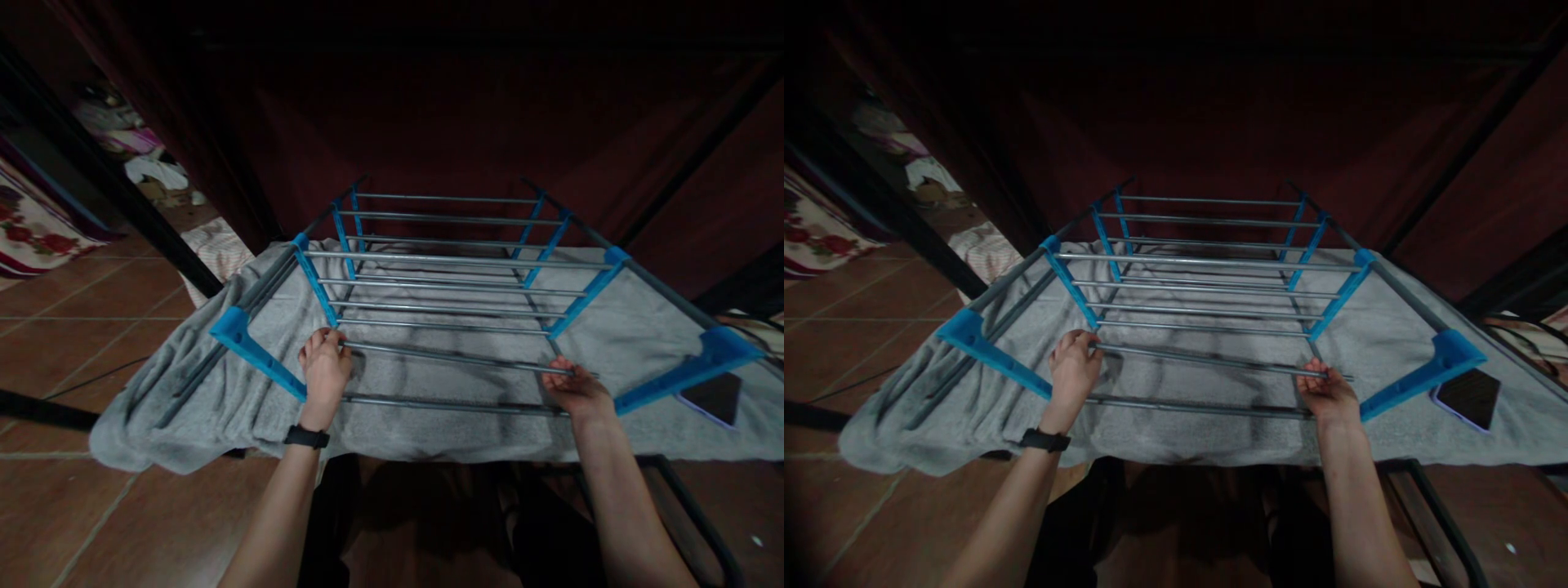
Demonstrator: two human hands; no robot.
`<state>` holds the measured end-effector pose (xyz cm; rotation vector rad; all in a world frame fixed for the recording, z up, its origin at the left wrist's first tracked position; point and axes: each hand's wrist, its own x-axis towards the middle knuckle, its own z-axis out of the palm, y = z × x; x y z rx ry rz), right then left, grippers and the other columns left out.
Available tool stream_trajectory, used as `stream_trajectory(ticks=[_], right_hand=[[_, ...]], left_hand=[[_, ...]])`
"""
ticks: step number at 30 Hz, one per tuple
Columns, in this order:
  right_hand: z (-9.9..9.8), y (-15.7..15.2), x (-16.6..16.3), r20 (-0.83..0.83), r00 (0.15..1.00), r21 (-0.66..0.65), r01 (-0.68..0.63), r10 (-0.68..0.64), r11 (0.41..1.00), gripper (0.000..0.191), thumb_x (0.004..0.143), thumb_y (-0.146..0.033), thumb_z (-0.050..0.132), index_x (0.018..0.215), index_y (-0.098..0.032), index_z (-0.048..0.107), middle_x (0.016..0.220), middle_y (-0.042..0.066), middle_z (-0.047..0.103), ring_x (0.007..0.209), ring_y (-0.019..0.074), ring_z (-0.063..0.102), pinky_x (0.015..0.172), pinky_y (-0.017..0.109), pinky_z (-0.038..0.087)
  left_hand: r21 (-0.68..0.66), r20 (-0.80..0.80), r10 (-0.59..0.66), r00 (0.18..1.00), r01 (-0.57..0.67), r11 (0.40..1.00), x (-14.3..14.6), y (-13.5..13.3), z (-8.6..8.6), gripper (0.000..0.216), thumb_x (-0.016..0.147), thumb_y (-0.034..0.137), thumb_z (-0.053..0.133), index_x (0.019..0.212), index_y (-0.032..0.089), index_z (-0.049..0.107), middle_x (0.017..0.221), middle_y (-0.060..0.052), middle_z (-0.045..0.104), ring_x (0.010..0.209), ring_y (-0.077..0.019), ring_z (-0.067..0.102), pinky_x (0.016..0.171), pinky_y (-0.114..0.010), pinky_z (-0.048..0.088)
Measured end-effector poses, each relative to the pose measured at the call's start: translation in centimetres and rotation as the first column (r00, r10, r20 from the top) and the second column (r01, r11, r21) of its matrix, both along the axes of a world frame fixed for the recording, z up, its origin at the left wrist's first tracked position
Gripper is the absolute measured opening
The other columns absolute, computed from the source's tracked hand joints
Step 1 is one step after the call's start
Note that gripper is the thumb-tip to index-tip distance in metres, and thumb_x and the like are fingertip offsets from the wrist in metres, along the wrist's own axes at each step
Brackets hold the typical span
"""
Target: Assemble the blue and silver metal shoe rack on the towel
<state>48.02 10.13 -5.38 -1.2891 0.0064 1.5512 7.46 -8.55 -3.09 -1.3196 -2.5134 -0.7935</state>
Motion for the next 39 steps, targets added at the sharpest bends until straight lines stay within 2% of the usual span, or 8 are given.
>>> stream_trajectory(ticks=[4, 8, 10, 13, 17, 26, 30, 39], right_hand=[[0.1, 0.0, -0.1, 0.001, 1.000, -0.013, 0.001, -0.001, 1.000, 0.031, 0.096, -0.015, 0.025, 0.083, -0.021, 0.053, 0.080, -0.003, 0.061, 0.068, 0.0095, 0.060, 0.056, 0.025, 0.053], [-0.1, 0.0, 0.1, -0.006, 1.000, -0.005, 0.008, -0.008, 1.000, 0.031, 0.096, -0.015, 0.025, 0.083, -0.021, 0.052, 0.078, -0.004, 0.060, 0.065, 0.0089, 0.060, 0.056, 0.025, 0.053], [-0.3, 0.2, 0.2, -0.005, 1.000, 0.001, 0.006, -0.006, 1.000, 0.031, 0.096, -0.015, 0.025, 0.082, -0.021, 0.052, 0.078, -0.004, 0.060, 0.065, 0.0090, 0.060, 0.056, 0.026, 0.054], [-0.7, 0.4, 0.4, 0.010, 1.000, 0.004, 0.001, -0.001, 1.000, 0.031, 0.096, -0.015, 0.024, 0.083, -0.021, 0.052, 0.080, -0.003, 0.060, 0.067, 0.0095, 0.060, 0.055, 0.026, 0.054], [-0.9, 0.4, 0.4, 0.005, 1.000, 0.017, 0.002, -0.002, 1.000, 0.032, 0.096, -0.015, 0.023, 0.082, -0.021, 0.051, 0.083, -0.003, 0.061, 0.069, 0.0093, 0.061, 0.057, 0.026, 0.054], [-0.6, 0.1, 0.2, -0.016, 1.000, 0.018, 0.000, 0.001, 1.000, 0.032, 0.097, -0.016, 0.022, 0.082, -0.022, 0.050, 0.080, -0.003, 0.060, 0.067, 0.0089, 0.060, 0.057, 0.025, 0.054], [-0.5, -0.1, -0.1, -0.043, 0.999, 0.016, 0.006, -0.005, 1.000, 0.032, 0.096, -0.014, 0.022, 0.081, -0.021, 0.050, 0.079, -0.003, 0.059, 0.066, 0.0084, 0.061, 0.058, 0.024, 0.055], [0.2, -0.4, -1.0, -0.083, 0.996, -0.009, 0.029, -0.029, 1.000, 0.031, 0.094, -0.010, 0.025, 0.082, -0.020, 0.052, 0.075, -0.004, 0.060, 0.062, 0.0078, 0.061, 0.058, 0.024, 0.056]], left_hand=[[0.194, 0.316, -0.049, 0.947, -0.014, 0.981, -1.0, 0.7, -0.5, 0.017, 0.075, 0.019, 0.056, 0.090, 0.020, 0.063, 0.093, -0.005, 0.059, 0.074, -0.0177, 0.057, 0.076, -0.033, 0.046], [0.379, 0.657, -0.157, 0.737, -0.143, 0.914, -1.4, 1.7, -1.1, 0.024, 0.065, 0.013, 0.060, 0.088, 0.019, 0.063, 0.065, 0.004, 0.054, 0.056, -0.0131, 0.051, 0.063, -0.027, 0.043], [0.464, 0.752, -0.243, 0.612, -0.231, 0.855, -1.2, 2.0, -1.0, 0.029, 0.062, 0.012, 0.063, 0.090, 0.019, 0.063, 0.070, 0.003, 0.058, 0.060, -0.0121, 0.055, 0.065, -0.026, 0.044], [0.568, 0.796, -0.401, 0.453, -0.332, 0.753, -0.6, 2.2, -0.4, 0.035, 0.061, 0.013, 0.068, 0.094, 0.019, 0.061, 0.086, 0.001, 0.063, 0.075, -0.0136, 0.065, 0.074, -0.027, 0.049], [0.602, 0.799, -0.518, 0.306, -0.419, 0.680, 0.2, 2.1, 0.4, 0.033, 0.064, 0.014, 0.068, 0.095, 0.019, 0.058, 0.087, -0.001, 0.067, 0.086, -0.0166, 0.069, 0.081, -0.031, 0.052], [0.595, 0.797, -0.557, 0.231, -0.454, 0.663, 1.2, 2.1, 0.8, 0.028, 0.072, 0.011, 0.064, 0.096, 0.020, 0.053, 0.083, -0.001, 0.070, 0.084, -0.0155, 0.070, 0.078, -0.030, 0.055], [0.578, 0.798, -0.584, 0.149, -0.465, 0.671, 1.5, 2.2, 0.9, 0.023, 0.074, 0.011, 0.066, 0.093, 0.018, 0.054, 0.085, -0.004, 0.071, 0.083, -0.0160, 0.071, 0.081, -0.031, 0.055], [0.621, 0.765, -0.638, 0.085, -0.361, 0.696, 3.6, 3.1, 0.9, 0.024, 0.076, 0.026, 0.074, 0.093, 0.017, 0.060, 0.088, -0.005, 0.072, 0.086, -0.0171, 0.070, 0.087, -0.036, 0.053]])
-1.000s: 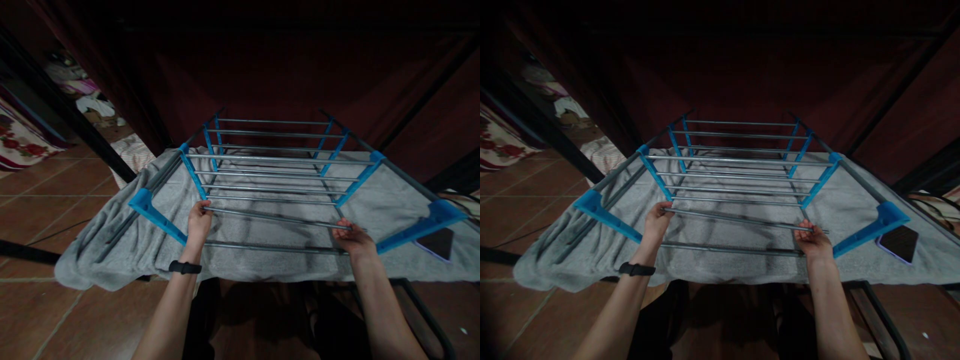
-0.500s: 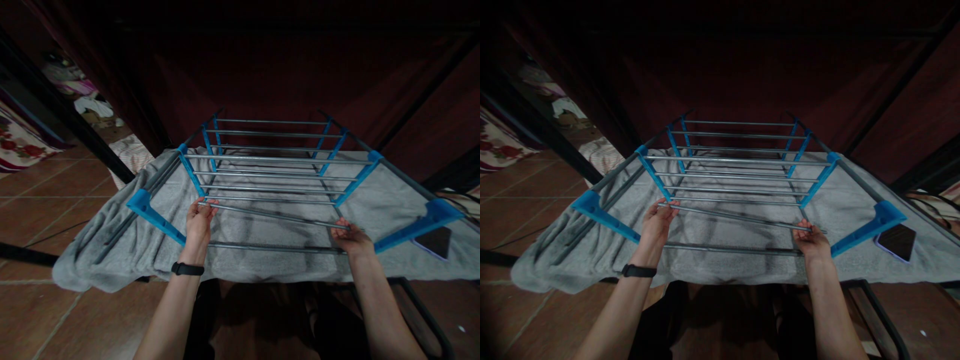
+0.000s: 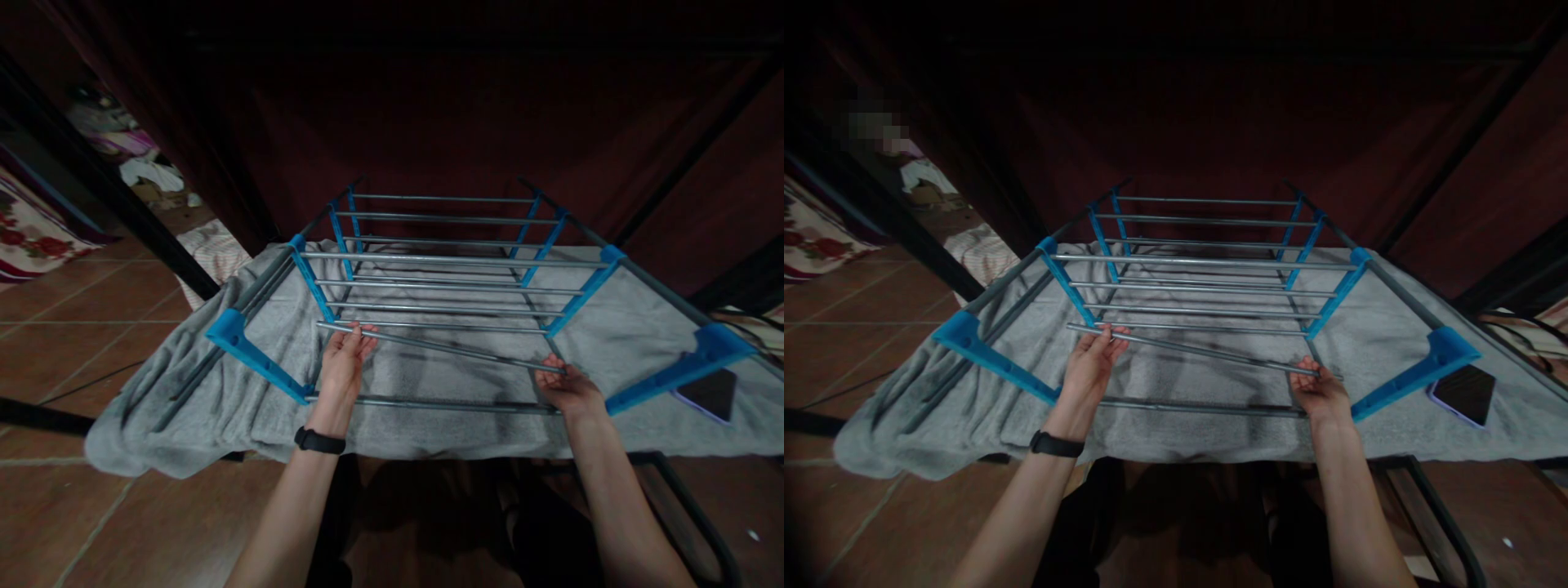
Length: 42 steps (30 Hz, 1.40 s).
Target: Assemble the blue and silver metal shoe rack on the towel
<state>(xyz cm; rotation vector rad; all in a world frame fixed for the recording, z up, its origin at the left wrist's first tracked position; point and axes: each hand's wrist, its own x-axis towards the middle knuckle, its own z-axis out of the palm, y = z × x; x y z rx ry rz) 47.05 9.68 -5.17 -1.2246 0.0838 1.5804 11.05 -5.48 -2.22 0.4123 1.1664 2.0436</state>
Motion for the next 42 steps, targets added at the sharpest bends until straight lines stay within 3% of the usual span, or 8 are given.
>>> stream_trajectory(ticks=[8, 20, 35, 42], right_hand=[[-0.7, 0.2, 0.2, -0.035, 0.999, 0.022, -0.008, 0.009, 1.000, 0.032, 0.096, -0.013, 0.024, 0.084, -0.019, 0.053, 0.074, -0.004, 0.060, 0.060, 0.0076, 0.061, 0.060, 0.024, 0.056], [-1.5, -0.1, -0.8, -0.090, 0.993, 0.028, -0.074, 0.076, 0.997, 0.032, 0.098, -0.019, 0.023, 0.086, -0.020, 0.053, 0.071, -0.002, 0.062, 0.060, 0.0092, 0.062, 0.059, 0.026, 0.057], [-1.3, -3.3, -5.5, -0.090, 0.950, 0.163, -0.281, 0.298, 0.946, 0.027, 0.095, -0.015, 0.035, 0.082, -0.018, 0.058, 0.073, 0.002, 0.068, 0.065, 0.0108, 0.066, 0.070, 0.026, 0.060], [-1.5, -4.1, -7.0, -0.124, 0.919, 0.222, -0.343, 0.375, 0.913, 0.024, 0.093, -0.012, 0.040, 0.084, -0.019, 0.062, 0.079, 0.003, 0.071, 0.080, 0.0131, 0.069, 0.075, 0.026, 0.060]], left_hand=[[0.016, -0.027, -0.082, 0.996, 0.082, 0.996, 2.4, 0.3, 0.7, 0.028, 0.075, 0.032, 0.075, 0.093, 0.018, 0.060, 0.093, -0.004, 0.072, 0.088, -0.0160, 0.069, 0.088, -0.036, 0.052], [0.056, -0.170, -0.125, 0.977, 0.136, 0.989, 5.1, -0.3, 3.6, 0.031, 0.077, 0.035, 0.073, 0.099, 0.017, 0.059, 0.097, -0.005, 0.072, 0.081, -0.0132, 0.067, 0.084, -0.033, 0.054], [0.010, -0.239, -0.172, 0.956, 0.180, 0.984, 6.8, -0.2, 3.0, 0.033, 0.080, 0.038, 0.070, 0.104, 0.019, 0.059, 0.094, -0.004, 0.071, 0.088, -0.0161, 0.067, 0.082, -0.034, 0.054], [-0.016, -0.263, -0.197, 0.944, 0.200, 0.980, 7.8, -0.2, 2.5, 0.029, 0.080, 0.036, 0.069, 0.103, 0.019, 0.060, 0.098, -0.005, 0.070, 0.090, -0.0163, 0.065, 0.082, -0.033, 0.053]])
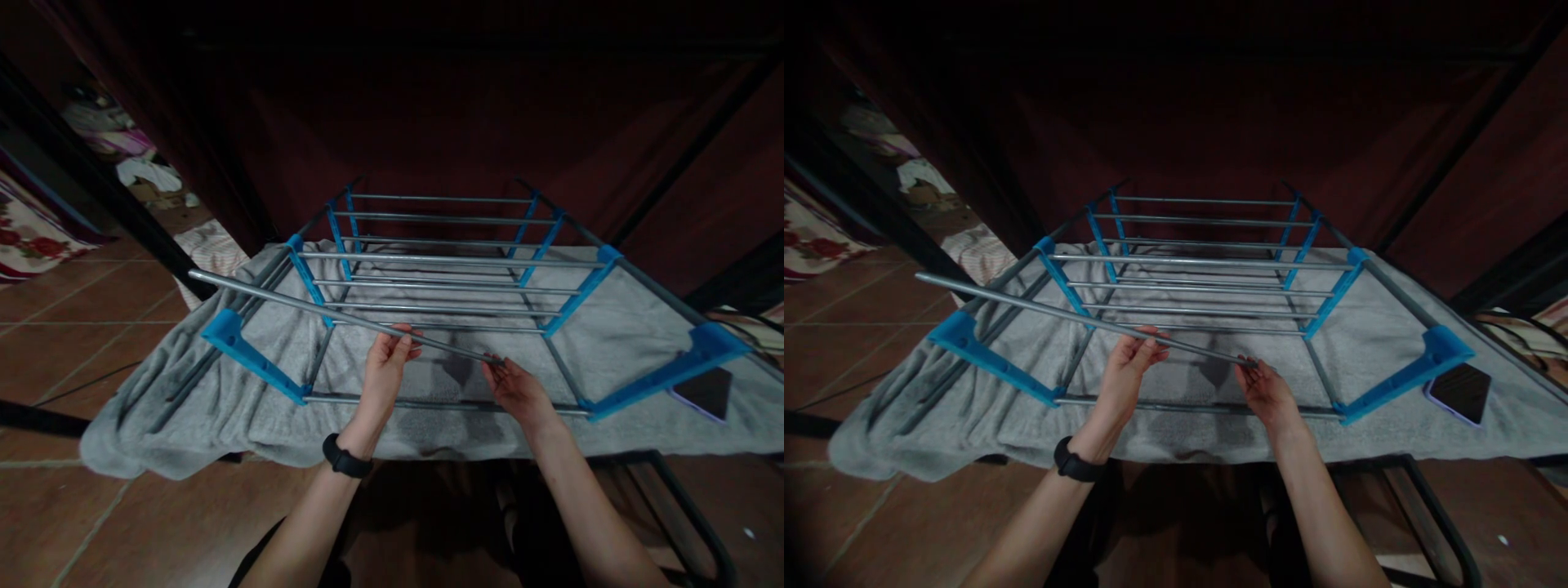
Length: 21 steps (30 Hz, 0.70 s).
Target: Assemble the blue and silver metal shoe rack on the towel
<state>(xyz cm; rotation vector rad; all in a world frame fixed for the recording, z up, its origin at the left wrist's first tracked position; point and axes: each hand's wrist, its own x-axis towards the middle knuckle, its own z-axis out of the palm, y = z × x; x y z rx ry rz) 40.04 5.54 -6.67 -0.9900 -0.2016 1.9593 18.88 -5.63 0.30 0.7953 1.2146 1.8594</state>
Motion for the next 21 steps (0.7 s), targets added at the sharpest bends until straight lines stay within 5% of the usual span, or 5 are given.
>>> stream_trajectory(ticks=[12, 21], right_hand=[[0.1, -1.2, -1.9, -0.036, 0.997, 0.015, -0.074, 0.074, 0.997, 0.021, 0.091, -0.010, 0.043, 0.084, -0.018, 0.061, 0.081, 0.004, 0.070, 0.082, 0.0137, 0.069, 0.078, 0.028, 0.060], [-0.2, -0.7, -1.1, 0.020, 1.000, 0.009, -0.018, 0.018, 1.000, 0.022, 0.085, -0.003, 0.047, 0.080, -0.020, 0.060, 0.076, 0.001, 0.068, 0.075, 0.0119, 0.068, 0.072, 0.024, 0.060]], left_hand=[[0.042, 0.027, -0.057, 0.998, 0.056, 0.998, 2.2, 0.7, -1.5, 0.031, 0.089, 0.038, 0.058, 0.115, 0.022, 0.053, 0.106, -0.007, 0.068, 0.105, -0.0208, 0.064, 0.095, -0.042, 0.050], [0.097, -0.098, -0.008, 0.995, 0.017, 0.995, 0.8, 0.5, -0.5, 0.034, 0.091, 0.038, 0.055, 0.120, 0.022, 0.049, 0.099, -0.005, 0.067, 0.100, -0.0191, 0.065, 0.087, -0.036, 0.052]])
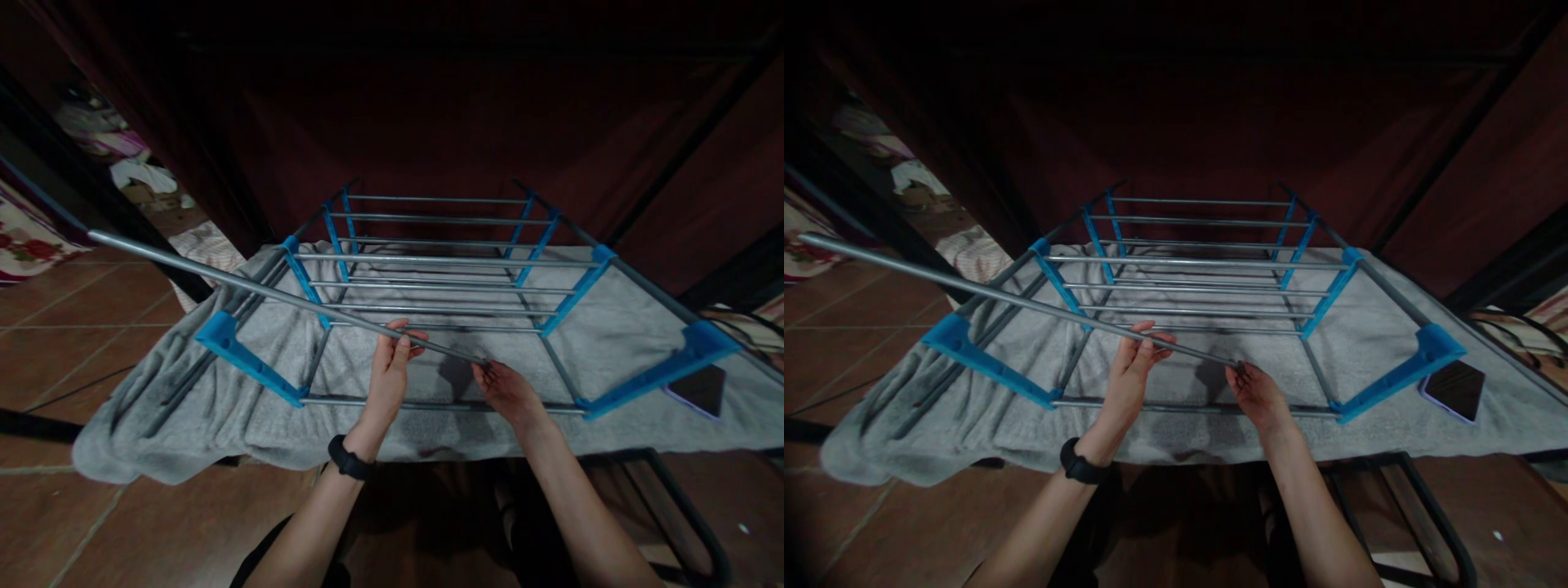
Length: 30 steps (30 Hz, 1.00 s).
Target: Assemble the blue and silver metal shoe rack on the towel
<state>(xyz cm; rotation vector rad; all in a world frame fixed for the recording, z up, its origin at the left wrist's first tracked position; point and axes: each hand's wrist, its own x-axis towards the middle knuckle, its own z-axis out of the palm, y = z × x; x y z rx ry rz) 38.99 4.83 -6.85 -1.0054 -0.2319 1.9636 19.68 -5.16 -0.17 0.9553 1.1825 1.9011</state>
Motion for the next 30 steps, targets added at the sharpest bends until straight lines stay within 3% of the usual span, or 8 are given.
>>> stream_trajectory(ticks=[7, 13, 16, 22, 30], right_hand=[[0.1, -0.2, -0.2, 0.091, 0.993, 0.070, -0.081, 0.074, 0.994, 0.020, 0.084, -0.005, 0.050, 0.088, -0.019, 0.063, 0.082, 0.006, 0.069, 0.081, 0.0157, 0.069, 0.074, 0.026, 0.061], [0.2, -0.9, -0.6, 0.144, 0.968, 0.166, -0.229, 0.206, 0.959, 0.018, 0.085, -0.010, 0.050, 0.091, -0.018, 0.066, 0.090, 0.010, 0.072, 0.090, 0.0190, 0.070, 0.080, 0.033, 0.060], [0.2, -1.3, -0.9, 0.220, 0.937, 0.208, -0.317, 0.272, 0.925, 0.017, 0.085, -0.013, 0.053, 0.094, -0.017, 0.067, 0.091, 0.009, 0.073, 0.085, 0.0177, 0.070, 0.078, 0.032, 0.059], [0.1, -1.6, -1.3, 0.292, 0.926, 0.234, -0.311, 0.239, 0.921, 0.018, 0.079, -0.018, 0.068, 0.096, -0.015, 0.069, 0.087, 0.009, 0.073, 0.075, 0.0178, 0.070, 0.067, 0.027, 0.058], [0.6, -1.1, -0.3, 0.465, 0.869, 0.309, -0.340, 0.171, 0.888, 0.016, 0.075, -0.022, 0.072, 0.091, -0.018, 0.072, 0.091, 0.007, 0.074, 0.075, 0.0145, 0.068, 0.068, 0.024, 0.055]], left_hand=[[0.026, -0.060, 0.047, 0.997, -0.045, 0.999, -0.9, -0.3, 1.4, 0.038, 0.090, 0.041, 0.056, 0.123, 0.024, 0.048, 0.095, -0.004, 0.068, 0.097, -0.0184, 0.065, 0.084, -0.034, 0.053], [0.042, -0.089, 0.028, 0.996, -0.024, 0.999, -0.5, -0.3, 1.2, 0.048, 0.090, 0.040, 0.057, 0.132, 0.025, 0.040, 0.099, -0.004, 0.067, 0.098, -0.0183, 0.065, 0.087, -0.036, 0.052], [0.042, -0.077, -0.011, 0.997, 0.014, 0.999, -0.3, -0.2, 1.0, 0.051, 0.091, 0.040, 0.056, 0.136, 0.026, 0.036, 0.100, -0.004, 0.066, 0.100, -0.0188, 0.065, 0.089, -0.037, 0.052], [0.063, -0.054, -0.069, 0.996, 0.072, 0.995, -0.2, -0.4, 0.9, 0.057, 0.092, 0.041, 0.054, 0.142, 0.029, 0.030, 0.098, -0.002, 0.064, 0.101, -0.0183, 0.064, 0.095, -0.040, 0.049], [0.074, -0.138, 0.047, 0.989, -0.037, 0.997, -0.8, -0.6, 1.8, 0.058, 0.090, 0.042, 0.057, 0.143, 0.030, 0.035, 0.088, -0.001, 0.061, 0.088, -0.0168, 0.062, 0.092, -0.035, 0.048]])
